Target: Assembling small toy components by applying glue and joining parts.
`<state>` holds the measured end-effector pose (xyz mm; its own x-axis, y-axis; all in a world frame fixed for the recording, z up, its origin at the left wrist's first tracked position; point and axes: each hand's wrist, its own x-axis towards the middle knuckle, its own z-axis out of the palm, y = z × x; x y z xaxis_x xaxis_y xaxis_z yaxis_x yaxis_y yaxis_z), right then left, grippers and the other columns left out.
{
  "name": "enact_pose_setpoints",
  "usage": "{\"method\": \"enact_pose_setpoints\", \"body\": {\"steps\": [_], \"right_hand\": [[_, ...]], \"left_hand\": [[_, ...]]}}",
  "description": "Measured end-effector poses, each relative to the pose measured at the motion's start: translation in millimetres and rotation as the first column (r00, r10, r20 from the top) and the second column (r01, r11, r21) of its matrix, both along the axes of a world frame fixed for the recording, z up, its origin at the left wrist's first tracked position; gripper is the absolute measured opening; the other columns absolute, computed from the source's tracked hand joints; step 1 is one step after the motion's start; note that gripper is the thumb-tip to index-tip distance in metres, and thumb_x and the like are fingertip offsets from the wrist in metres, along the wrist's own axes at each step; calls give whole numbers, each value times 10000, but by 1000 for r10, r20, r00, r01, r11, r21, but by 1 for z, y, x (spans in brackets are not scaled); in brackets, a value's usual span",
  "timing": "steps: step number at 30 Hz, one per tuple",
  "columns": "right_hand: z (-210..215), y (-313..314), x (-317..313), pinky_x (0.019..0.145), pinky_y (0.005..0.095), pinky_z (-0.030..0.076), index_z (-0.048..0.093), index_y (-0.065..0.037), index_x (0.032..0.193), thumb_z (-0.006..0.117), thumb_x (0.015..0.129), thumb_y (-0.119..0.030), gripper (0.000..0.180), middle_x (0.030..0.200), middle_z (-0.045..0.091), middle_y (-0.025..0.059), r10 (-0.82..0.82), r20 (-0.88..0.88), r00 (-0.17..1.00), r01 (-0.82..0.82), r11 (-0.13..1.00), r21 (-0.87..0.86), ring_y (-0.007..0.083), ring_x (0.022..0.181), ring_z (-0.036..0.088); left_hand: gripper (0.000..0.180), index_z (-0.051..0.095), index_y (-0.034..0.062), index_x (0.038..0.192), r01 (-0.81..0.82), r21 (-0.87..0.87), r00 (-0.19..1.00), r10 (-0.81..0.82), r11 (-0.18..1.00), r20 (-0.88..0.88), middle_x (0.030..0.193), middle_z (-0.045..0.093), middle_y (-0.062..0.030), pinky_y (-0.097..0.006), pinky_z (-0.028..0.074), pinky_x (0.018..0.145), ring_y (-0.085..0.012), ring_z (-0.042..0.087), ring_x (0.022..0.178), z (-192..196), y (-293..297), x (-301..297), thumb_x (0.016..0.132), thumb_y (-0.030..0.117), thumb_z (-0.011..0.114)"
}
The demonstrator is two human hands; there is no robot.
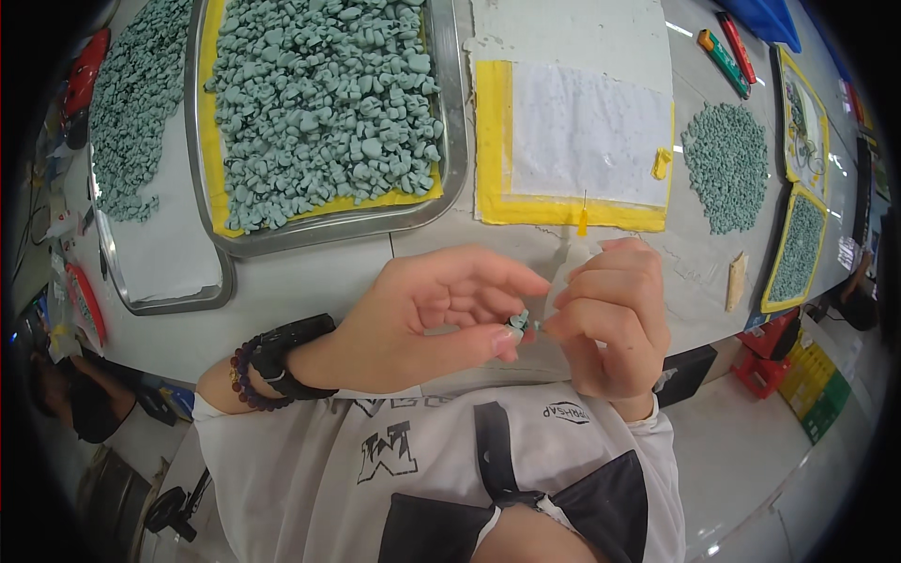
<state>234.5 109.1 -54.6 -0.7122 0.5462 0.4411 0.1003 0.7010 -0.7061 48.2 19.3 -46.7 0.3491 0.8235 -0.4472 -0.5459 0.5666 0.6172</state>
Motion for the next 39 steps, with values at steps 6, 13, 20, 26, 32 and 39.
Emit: {"method": "enact_pose_setpoints", "body": {"steps": [6, 13, 20, 26, 32, 39], "right_hand": [[3, 1, 0, 682, 344, 368, 604, -71, 820, 696, 563, -55, 273, 807, 554, 37, 67, 28, 997, -64, 993, -103, 223, 724, 483], [1, 0, -1, 655, 332, 328, 591, -73, 805, 678, 577, -23, 250, 790, 537, 32, 72, 37, 997, -64, 984, -168, 220, 701, 453], [3, 0, -2, 658, 325, 325, 594, -71, 806, 680, 609, -14, 222, 777, 537, 28, 68, 67, 995, -53, 979, -194, 214, 700, 459], [1, -3, 0, 659, 319, 333, 616, -71, 805, 697, 606, -18, 222, 771, 541, 28, 42, 59, 997, -29, 980, -196, 212, 695, 462], [5, -4, 0, 649, 311, 359, 665, -69, 810, 726, 576, -25, 246, 755, 555, 29, -5, 17, 1000, 8, 977, -212, 216, 697, 483], [3, -5, -2, 643, 309, 365, 683, -64, 820, 744, 565, -39, 264, 756, 568, 24, -26, 13, 1000, 28, 981, -193, 212, 703, 509]], "left_hand": [[301, 560, -78, 1098, -51, 145, 988, 71, 988, -135, 1068, 594, -143, -284, 521, 830, -176, 616, 963, -6, -4, 3, 804, -146, 563], [283, 586, -76, 1062, -38, 222, 971, 89, 974, -222, 1053, 601, -146, -271, 513, 821, -176, 618, 957, -6, -3, 2, 789, -149, 588], [294, 599, -67, 1060, -67, 254, 956, 135, 965, -259, 1033, 615, -151, -271, 511, 817, -182, 622, 949, -10, -7, 4, 781, -160, 589], [289, 615, -58, 1035, -2, 425, 901, 186, 905, -392, 1016, 635, -173, -288, 514, 804, -196, 635, 927, -13, -9, 2, 766, -163, 597], [277, 597, -70, 1048, -50, 431, 924, 205, 901, -322, 1055, 625, -185, -298, 527, 809, -205, 639, 943, -12, -10, 3, 786, -155, 573], [281, 538, -89, 1108, -122, 353, 959, 203, 928, -201, 1116, 594, -196, -317, 538, 859, -223, 625, 994, -13, -13, 6, 836, -151, 499]]}}
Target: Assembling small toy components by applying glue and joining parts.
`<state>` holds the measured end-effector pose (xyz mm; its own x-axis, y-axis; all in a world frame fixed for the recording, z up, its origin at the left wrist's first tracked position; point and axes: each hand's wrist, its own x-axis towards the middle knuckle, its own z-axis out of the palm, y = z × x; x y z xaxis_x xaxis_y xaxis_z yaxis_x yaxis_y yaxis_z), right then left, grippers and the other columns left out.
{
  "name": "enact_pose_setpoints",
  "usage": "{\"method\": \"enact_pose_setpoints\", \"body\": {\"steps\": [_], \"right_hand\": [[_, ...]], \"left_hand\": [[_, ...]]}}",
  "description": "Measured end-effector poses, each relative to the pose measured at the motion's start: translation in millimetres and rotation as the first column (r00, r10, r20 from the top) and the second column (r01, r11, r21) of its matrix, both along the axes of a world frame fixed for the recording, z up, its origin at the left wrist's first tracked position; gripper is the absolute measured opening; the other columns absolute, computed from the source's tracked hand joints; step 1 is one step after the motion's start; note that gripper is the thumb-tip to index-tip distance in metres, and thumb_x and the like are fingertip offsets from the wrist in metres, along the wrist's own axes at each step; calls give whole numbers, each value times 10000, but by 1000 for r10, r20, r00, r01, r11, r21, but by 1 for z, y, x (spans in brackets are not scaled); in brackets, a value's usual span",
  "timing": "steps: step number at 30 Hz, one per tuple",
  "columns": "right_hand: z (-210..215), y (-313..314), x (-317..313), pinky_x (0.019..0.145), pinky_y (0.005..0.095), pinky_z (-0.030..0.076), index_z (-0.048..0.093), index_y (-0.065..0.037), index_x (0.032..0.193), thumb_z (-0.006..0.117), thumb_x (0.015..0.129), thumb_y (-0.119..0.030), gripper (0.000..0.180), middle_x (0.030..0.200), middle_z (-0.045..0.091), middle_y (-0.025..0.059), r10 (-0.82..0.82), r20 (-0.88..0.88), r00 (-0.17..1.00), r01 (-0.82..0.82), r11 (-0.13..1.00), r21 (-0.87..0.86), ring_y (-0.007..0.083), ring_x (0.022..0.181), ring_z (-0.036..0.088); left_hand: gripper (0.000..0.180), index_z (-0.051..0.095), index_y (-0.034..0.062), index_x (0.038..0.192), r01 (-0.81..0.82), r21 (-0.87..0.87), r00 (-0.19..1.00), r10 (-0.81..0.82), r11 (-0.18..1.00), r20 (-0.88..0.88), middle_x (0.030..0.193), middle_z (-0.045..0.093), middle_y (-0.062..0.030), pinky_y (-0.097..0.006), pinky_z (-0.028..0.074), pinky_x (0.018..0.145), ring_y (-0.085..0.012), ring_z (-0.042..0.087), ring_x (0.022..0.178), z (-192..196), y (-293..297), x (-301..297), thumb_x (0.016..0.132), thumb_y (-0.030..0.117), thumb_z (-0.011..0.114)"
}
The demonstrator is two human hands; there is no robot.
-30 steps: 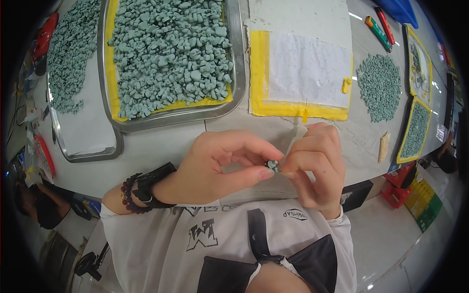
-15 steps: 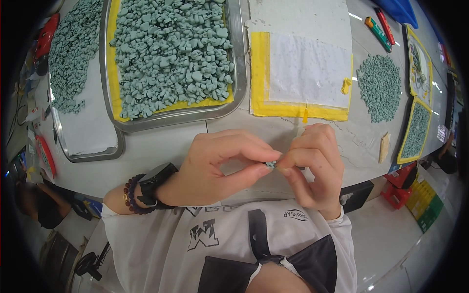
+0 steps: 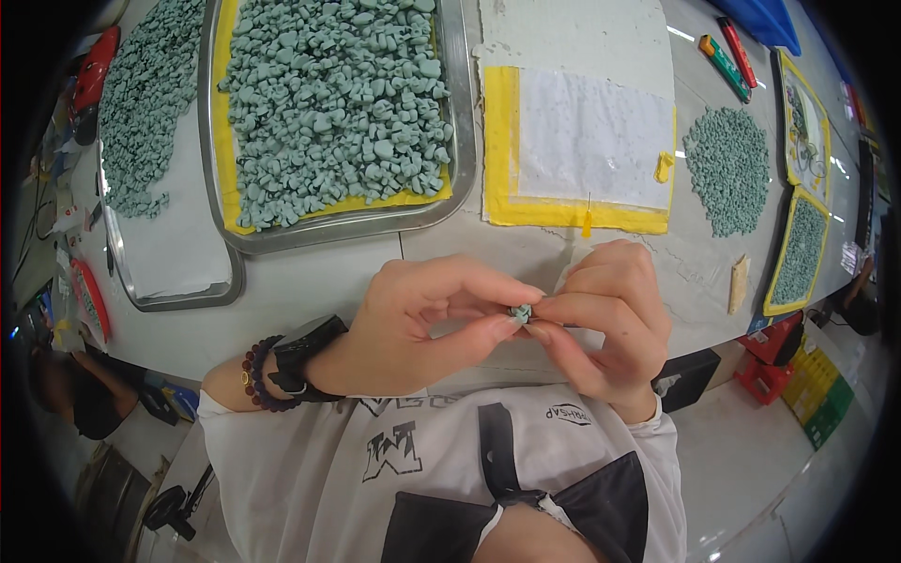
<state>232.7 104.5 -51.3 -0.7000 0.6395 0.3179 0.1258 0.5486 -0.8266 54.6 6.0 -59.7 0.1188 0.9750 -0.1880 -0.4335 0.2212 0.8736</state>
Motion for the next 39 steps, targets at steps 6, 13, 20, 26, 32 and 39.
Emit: {"method": "enact_pose_setpoints", "body": {"steps": [6, 13, 20, 26, 32, 39], "right_hand": [[-3, 1, 0, 657, 320, 371, 692, -68, 852, 765, 550, -78, 311, 765, 573, 7, 2, 7, 1000, -4, 986, 165, 193, 718, 530], [0, 1, 1, 644, 359, 383, 673, -66, 848, 748, 574, -65, 284, 777, 590, 29, 32, 11, 999, -33, 974, 223, 211, 712, 536], [1, 2, 3, 642, 356, 384, 670, -52, 836, 719, 572, -28, 270, 780, 595, 34, 39, -36, 999, -32, 984, 176, 207, 708, 537], [2, 4, 6, 658, 349, 399, 661, -32, 820, 666, 608, 16, 218, 785, 597, 59, 115, -32, 993, -118, 986, -116, 211, 711, 542], [-1, 0, 7, 678, 349, 411, 658, -25, 818, 666, 642, 14, 180, 793, 601, 70, 99, -102, 990, -123, 959, -255, 221, 727, 556], [2, 2, 3, 652, 307, 406, 663, -39, 827, 715, 586, 42, 259, 787, 588, 56, 88, -98, 991, -106, 974, -198, 224, 710, 567]], "left_hand": [[262, 567, -87, 1068, -29, -57, 999, 31, 998, 29, 1083, 609, -197, -310, 536, 846, -226, 628, 994, 2, 1, 0, 821, -167, 528], [255, 597, -78, 1027, 4, 15, 998, -3, 1000, -70, 1045, 627, -204, -304, 534, 834, -231, 636, 982, 3, 2, -5, 794, -178, 569], [221, 618, -47, 954, -26, 35, 997, 28, 999, -69, 1022, 645, -207, -299, 537, 807, -237, 654, 936, 4, 4, -3, 772, -171, 604], [216, 628, -8, 902, -22, 238, 946, 98, 971, -309, 968, 672, -180, -280, 537, 746, -221, 670, 893, 4, 6, -4, 733, -136, 666], [224, 632, 17, 892, -33, 264, 925, 130, 964, -358, 961, 680, -163, -262, 536, 708, -207, 676, 866, 3, 6, -1, 722, -117, 686], [232, 635, 31, 884, -53, 298, 899, 175, 953, -401, 949, 682, -163, -254, 528, 683, -202, 675, 838, 5, 3, 1, 710, -106, 706]]}}
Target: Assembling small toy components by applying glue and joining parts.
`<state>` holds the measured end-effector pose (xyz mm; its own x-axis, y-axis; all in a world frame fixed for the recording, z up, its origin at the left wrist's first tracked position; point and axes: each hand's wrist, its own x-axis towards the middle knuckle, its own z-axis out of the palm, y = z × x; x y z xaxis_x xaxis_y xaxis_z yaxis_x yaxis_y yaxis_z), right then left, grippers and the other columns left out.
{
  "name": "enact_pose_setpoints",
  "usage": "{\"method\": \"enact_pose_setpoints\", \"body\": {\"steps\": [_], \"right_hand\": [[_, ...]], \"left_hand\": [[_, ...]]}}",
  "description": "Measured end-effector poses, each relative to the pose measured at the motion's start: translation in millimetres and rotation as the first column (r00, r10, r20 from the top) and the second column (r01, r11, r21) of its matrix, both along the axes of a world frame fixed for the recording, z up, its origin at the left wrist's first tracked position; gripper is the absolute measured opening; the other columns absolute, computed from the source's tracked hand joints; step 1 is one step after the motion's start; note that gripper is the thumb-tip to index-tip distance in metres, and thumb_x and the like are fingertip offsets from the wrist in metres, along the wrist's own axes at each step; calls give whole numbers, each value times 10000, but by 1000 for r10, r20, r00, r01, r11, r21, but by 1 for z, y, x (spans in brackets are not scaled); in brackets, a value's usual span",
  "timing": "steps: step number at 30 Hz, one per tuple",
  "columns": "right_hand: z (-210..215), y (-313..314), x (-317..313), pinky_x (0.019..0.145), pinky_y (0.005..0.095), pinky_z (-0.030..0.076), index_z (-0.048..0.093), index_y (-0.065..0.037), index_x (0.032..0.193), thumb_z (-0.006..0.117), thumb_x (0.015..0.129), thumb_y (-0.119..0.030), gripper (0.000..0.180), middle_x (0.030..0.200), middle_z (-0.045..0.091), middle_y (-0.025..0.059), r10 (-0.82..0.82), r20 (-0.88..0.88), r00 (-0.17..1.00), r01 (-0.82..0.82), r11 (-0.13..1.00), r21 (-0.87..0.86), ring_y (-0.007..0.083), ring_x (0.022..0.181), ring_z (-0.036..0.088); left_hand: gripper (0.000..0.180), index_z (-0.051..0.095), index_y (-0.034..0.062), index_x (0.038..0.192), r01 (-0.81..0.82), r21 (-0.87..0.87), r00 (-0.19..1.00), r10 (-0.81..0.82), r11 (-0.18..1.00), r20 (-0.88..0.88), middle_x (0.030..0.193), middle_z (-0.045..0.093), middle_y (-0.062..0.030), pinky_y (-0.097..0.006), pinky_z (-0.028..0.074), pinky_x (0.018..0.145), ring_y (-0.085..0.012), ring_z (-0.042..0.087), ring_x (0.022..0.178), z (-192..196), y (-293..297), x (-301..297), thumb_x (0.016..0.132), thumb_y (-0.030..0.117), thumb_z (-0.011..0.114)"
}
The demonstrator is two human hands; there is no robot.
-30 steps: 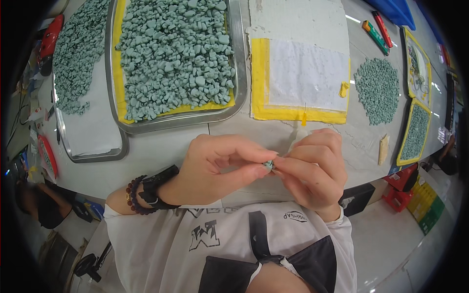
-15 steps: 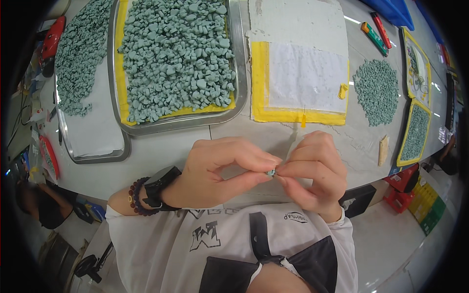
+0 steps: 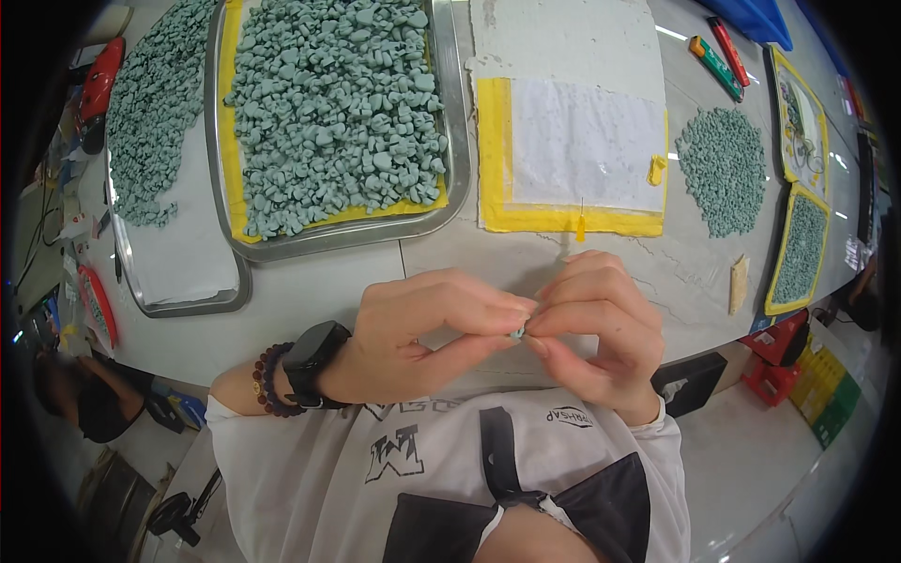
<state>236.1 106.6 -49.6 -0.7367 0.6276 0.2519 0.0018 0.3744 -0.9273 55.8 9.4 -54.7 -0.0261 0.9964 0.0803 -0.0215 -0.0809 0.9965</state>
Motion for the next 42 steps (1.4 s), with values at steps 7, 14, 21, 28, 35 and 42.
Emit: {"method": "enact_pose_setpoints", "body": {"steps": [7, 14, 21, 28, 35, 42], "right_hand": [[0, 1, 1, 670, 311, 400, 658, -42, 818, 716, 581, 32, 255, 789, 589, 53, 21, 22, 1000, -22, 999, 30, 227, 708, 565], [-1, 0, 1, 663, 313, 399, 660, -45, 817, 718, 572, 28, 262, 786, 587, 52, 1, 33, 999, -2, 999, 45, 225, 701, 560], [-2, 0, 2, 666, 325, 405, 663, -41, 827, 720, 586, 10, 253, 788, 590, 59, -21, 25, 999, 20, 998, 52, 230, 716, 557], [-6, 1, 4, 680, 351, 422, 661, -35, 841, 699, 606, 5, 241, 799, 599, 64, 4, 7, 1000, -5, 986, 168, 239, 752, 558], [-7, -1, 1, 673, 363, 407, 662, -47, 842, 697, 601, -12, 246, 783, 603, 57, -56, 55, 997, 38, 956, 291, 233, 749, 572], [-2, 2, 1, 683, 376, 404, 663, -52, 833, 700, 606, -24, 232, 783, 613, 50, -30, 37, 999, 21, 974, 226, 229, 747, 579]], "left_hand": [[243, 633, 26, 901, 26, 46, 996, -22, 999, -88, 950, 678, -160, -253, 524, 667, -200, 673, 832, 0, 0, -3, 710, -106, 704], [231, 630, 14, 919, 31, 15, 999, -31, 999, -9, 968, 671, -168, -263, 533, 693, -210, 674, 850, -4, 1, -2, 731, -114, 671], [212, 622, 4, 939, 68, -52, 996, -65, 996, 58, 964, 672, -172, -277, 541, 723, -217, 675, 873, -4, -2, -2, 761, -107, 647], [187, 626, 6, 922, 63, -82, 994, -55, 995, 98, 937, 681, -176, -278, 547, 726, -228, 684, 874, -4, 2, -2, 769, -97, 653], [182, 630, 14, 909, 21, -113, 995, -10, 993, 100, 926, 685, -171, -277, 549, 720, -229, 687, 866, -5, 2, 1, 766, -95, 658], [175, 626, 17, 886, 58, -104, 993, -47, 993, 108, 925, 685, -172, -271, 547, 712, -223, 687, 863, -3, 4, -2, 759, -97, 663]]}}
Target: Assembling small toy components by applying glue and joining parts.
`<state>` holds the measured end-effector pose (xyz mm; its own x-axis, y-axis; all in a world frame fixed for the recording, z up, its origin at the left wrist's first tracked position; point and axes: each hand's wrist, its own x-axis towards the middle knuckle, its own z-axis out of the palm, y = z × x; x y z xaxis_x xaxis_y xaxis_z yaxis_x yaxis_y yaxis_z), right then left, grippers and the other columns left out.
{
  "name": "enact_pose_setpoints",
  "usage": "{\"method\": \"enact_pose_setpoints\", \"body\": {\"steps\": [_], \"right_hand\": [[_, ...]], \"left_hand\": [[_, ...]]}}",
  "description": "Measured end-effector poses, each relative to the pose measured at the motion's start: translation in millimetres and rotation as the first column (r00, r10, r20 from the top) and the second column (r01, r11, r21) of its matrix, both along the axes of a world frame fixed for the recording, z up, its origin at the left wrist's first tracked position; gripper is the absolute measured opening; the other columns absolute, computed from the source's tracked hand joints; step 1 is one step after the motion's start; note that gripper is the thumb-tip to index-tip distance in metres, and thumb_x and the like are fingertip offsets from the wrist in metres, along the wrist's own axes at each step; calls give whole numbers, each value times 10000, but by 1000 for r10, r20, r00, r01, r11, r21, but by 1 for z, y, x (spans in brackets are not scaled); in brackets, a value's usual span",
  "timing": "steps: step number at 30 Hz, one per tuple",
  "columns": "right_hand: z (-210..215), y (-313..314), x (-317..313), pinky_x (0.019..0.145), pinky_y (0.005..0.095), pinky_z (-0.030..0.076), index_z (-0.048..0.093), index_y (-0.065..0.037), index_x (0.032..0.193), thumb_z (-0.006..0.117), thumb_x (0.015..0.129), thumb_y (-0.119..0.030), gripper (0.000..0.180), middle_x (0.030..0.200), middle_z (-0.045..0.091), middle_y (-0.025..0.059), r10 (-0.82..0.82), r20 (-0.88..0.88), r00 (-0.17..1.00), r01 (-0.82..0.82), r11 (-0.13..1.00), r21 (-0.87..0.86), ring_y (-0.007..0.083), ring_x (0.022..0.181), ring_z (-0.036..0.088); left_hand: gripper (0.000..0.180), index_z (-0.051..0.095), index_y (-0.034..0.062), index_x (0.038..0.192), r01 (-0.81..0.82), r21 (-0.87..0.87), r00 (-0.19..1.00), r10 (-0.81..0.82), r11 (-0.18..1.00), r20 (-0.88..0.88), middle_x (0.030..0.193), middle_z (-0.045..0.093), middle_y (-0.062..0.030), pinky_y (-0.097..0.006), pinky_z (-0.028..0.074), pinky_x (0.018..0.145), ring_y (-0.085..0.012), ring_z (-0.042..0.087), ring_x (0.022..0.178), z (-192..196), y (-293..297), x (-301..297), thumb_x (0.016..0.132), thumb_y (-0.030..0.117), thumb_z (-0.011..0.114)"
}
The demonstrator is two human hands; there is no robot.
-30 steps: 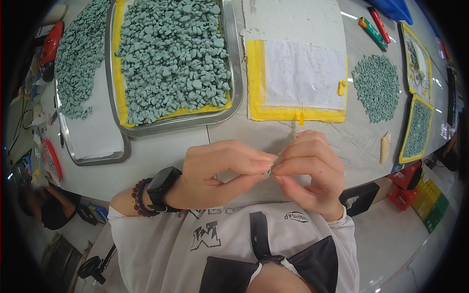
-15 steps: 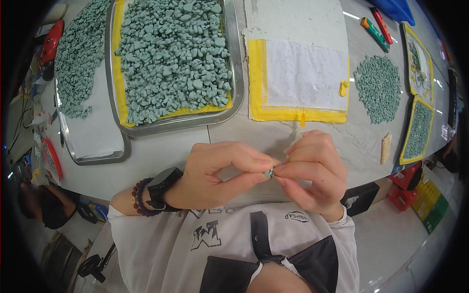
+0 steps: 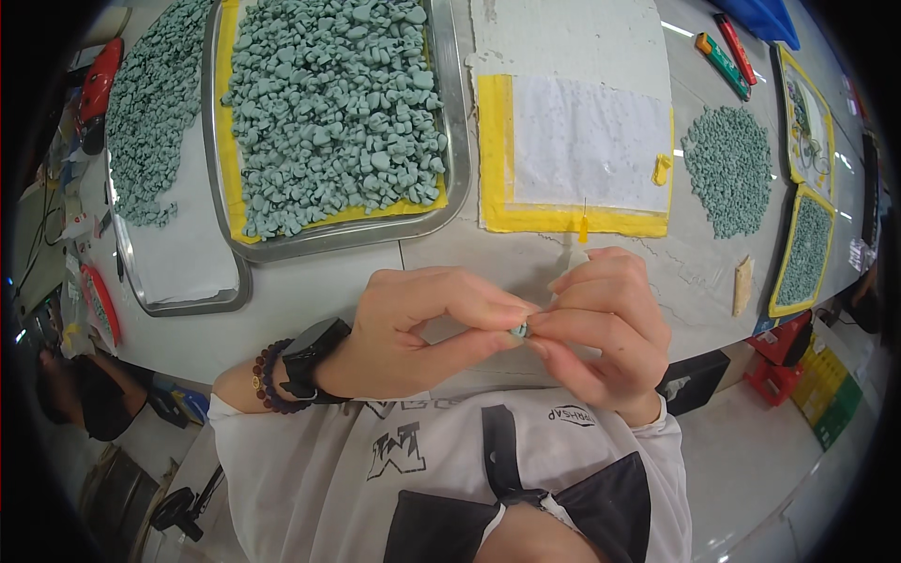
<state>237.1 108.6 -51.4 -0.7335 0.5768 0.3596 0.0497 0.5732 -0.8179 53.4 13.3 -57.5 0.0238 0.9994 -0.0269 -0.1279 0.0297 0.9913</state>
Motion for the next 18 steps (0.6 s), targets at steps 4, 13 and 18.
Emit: {"method": "enact_pose_setpoints", "body": {"steps": [4, 13, 18], "right_hand": [[0, 0, 1, 732, 388, 403, 668, -62, 832, 707, 610, -36, 227, 787, 617, 41, 11, 21, 1000, -11, 1000, 21, 223, 752, 584], [5, -2, 3, 898, 422, 365, 677, -88, 854, 727, 624, -40, 240, 796, 618, 22, -48, 143, 989, 33, 994, 105, 192, 759, 593], [4, -4, 1, 862, 370, 376, 699, -99, 840, 752, 595, -84, 252, 763, 577, 0, -111, 112, 987, 102, 991, 81, 172, 716, 560]], "left_hand": [[162, 624, 15, 865, 10, 34, 1000, -9, 999, -9, 935, 681, -179, -266, 545, 707, -218, 685, 860, -2, 1, -1, 757, -99, 666], [168, 637, 5, 880, -2, 32, 999, 3, 999, -33, 965, 674, -188, -281, 546, 726, -225, 678, 880, -2, 2, -1, 757, -104, 667], [217, 641, -11, 949, 7, 44, 1000, -6, 999, -23, 971, 673, -189, -294, 546, 753, -236, 674, 902, -3, 2, 0, 760, -114, 655]]}}
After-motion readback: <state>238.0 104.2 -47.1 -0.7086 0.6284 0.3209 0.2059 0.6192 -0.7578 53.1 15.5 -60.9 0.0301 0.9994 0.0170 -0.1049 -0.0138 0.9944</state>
